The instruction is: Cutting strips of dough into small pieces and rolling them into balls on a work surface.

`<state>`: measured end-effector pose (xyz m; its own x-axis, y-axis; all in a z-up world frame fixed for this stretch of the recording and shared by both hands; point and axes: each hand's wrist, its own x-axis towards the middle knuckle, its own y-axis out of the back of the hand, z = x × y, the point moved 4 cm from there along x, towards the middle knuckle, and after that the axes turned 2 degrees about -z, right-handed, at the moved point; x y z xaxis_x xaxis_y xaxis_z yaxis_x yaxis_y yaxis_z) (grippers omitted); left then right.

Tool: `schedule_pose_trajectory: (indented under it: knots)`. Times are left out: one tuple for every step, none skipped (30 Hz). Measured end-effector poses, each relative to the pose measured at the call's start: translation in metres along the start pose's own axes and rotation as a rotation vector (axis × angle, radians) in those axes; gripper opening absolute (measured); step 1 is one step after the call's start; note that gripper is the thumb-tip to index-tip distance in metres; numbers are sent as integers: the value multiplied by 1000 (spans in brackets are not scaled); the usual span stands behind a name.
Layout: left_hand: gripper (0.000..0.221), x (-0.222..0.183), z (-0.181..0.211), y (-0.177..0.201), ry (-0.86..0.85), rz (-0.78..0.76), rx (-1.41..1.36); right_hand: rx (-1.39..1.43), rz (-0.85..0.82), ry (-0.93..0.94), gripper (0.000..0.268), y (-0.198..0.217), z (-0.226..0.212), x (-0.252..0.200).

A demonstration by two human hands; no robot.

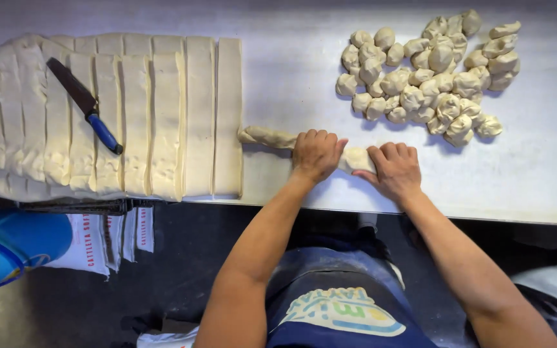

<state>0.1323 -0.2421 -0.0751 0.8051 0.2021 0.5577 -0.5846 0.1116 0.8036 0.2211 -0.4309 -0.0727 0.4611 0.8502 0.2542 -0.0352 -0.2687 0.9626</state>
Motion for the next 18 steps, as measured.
schedule_pose_trajectory:
  knots:
    - [50, 4, -1, -5, 85, -157, -18, 14, 6, -10, 60, -11, 6, 4]
    - [59, 6, -2, -9, 169, -315, -34, 28, 12, -20, 57, -21, 11, 7]
    - [59, 5, -7, 20, 166, -300, -32, 18, 24, -14, 57, -8, -10, 12]
    - [61, 0, -14, 42, 195, -500, -23, 36, -111, -18, 60, -1, -32, 16]
    - [65, -8, -19, 65, 214, -709, -18, 55, -248, -36, 63, 6, -56, 16]
    - [65, -29, -36, 73, 201, -702, -20, 46, -239, -44, 63, 22, -81, 18]
    - [57, -50, -52, 86, 116, -537, 52, 101, -280, -20, 66, 35, -109, 17]
    - [49, -73, -69, 98, 33, -370, 122, 156, -319, 4, 72, 45, -140, 18]
    - [49, -78, -50, 109, 49, -377, 108, 152, -341, 8, 72, 35, -148, 6]
    - [31, -80, -33, 125, 46, -290, 170, 145, -219, -10, 69, 29, -155, -3]
    - [34, -73, -23, 138, 33, -190, 236, 130, -82, -31, 68, 22, -159, -1]
    - [34, -76, -11, 134, 38, -186, 226, 120, -88, -30, 68, 21, -160, -6]
    - [42, -84, 0, 132, 94, -205, 56, 132, -96, -42, 66, 20, -164, -14]
    - [51, -91, 11, 129, 149, -222, -115, 145, -104, -54, 65, 18, -167, -20]
    - [51, -89, 4, 117, 150, -221, -120, 141, -106, -55, 65, 5, -168, -16]
    - [49, -86, -3, 107, 181, -173, -85, 64, -83, -105, 60, -8, -165, -11]
    - [46, -82, -9, 95, 214, -125, -50, -12, -59, -151, 56, -19, -159, -6]
    - [46, -64, -23, 85, 219, -122, -54, -17, -63, -148, 56, -22, -150, 19]
